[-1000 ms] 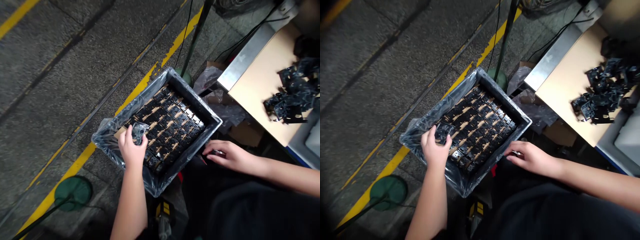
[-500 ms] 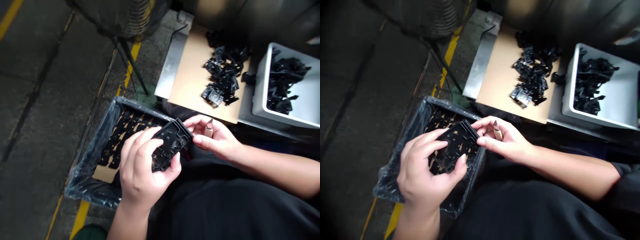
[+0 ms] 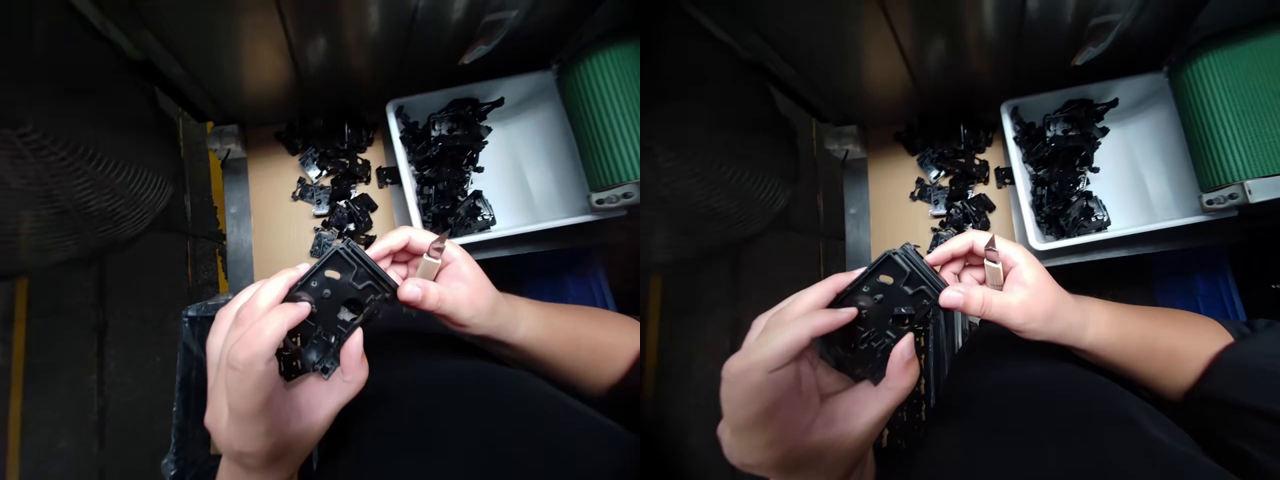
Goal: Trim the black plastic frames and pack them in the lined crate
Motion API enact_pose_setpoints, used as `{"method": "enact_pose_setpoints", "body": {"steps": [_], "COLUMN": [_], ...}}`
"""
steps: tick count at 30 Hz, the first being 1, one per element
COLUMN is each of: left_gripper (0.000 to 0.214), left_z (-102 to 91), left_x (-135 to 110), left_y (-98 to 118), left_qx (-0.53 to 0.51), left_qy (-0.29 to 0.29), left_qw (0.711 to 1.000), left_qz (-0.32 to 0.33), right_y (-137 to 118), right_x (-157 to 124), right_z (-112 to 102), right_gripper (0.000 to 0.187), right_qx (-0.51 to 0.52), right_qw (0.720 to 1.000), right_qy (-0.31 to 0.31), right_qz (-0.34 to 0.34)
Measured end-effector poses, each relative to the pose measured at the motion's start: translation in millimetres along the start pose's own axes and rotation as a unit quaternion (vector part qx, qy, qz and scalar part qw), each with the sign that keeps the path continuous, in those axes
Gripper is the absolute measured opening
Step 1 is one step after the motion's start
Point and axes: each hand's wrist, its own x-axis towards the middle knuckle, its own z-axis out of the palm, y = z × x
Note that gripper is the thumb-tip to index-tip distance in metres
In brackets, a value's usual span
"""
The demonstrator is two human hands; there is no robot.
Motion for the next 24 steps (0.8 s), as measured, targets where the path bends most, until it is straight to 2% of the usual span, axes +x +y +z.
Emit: {"method": "enact_pose_setpoints", "body": {"steps": [5,10,15,19,24], "left_gripper": [0.05,0.046,0.062,0.065,0.061], "left_z": [28.2,43.9,52.0,57.1,60.8], "left_x": [54,90,109,119,125], "left_y": [14,22,23,29,33], "left_qx": [-0.057,-0.018,-0.008,0.037,0.029], "left_qy": [-0.028,-0.01,-0.034,-0.043,-0.042], "left_qw": [0.998,0.999,0.999,0.997,0.997], "left_qz": [-0.016,-0.032,0.003,0.053,0.05], "right_y": [-34,-54,-67,-74,-78], "right_x": [19,36,46,50,53], "right_z": [-46,-73,-88,-95,-97], "right_gripper": [0.035,0.035,0.035,0.034,0.032], "right_qx": [0.041,0.088,0.119,0.128,0.113], "right_qw": [0.999,0.996,0.992,0.991,0.993], "right_qy": [0.01,-0.002,-0.007,-0.007,-0.005], "right_qz": [0.017,0.023,0.035,0.037,0.04]}}
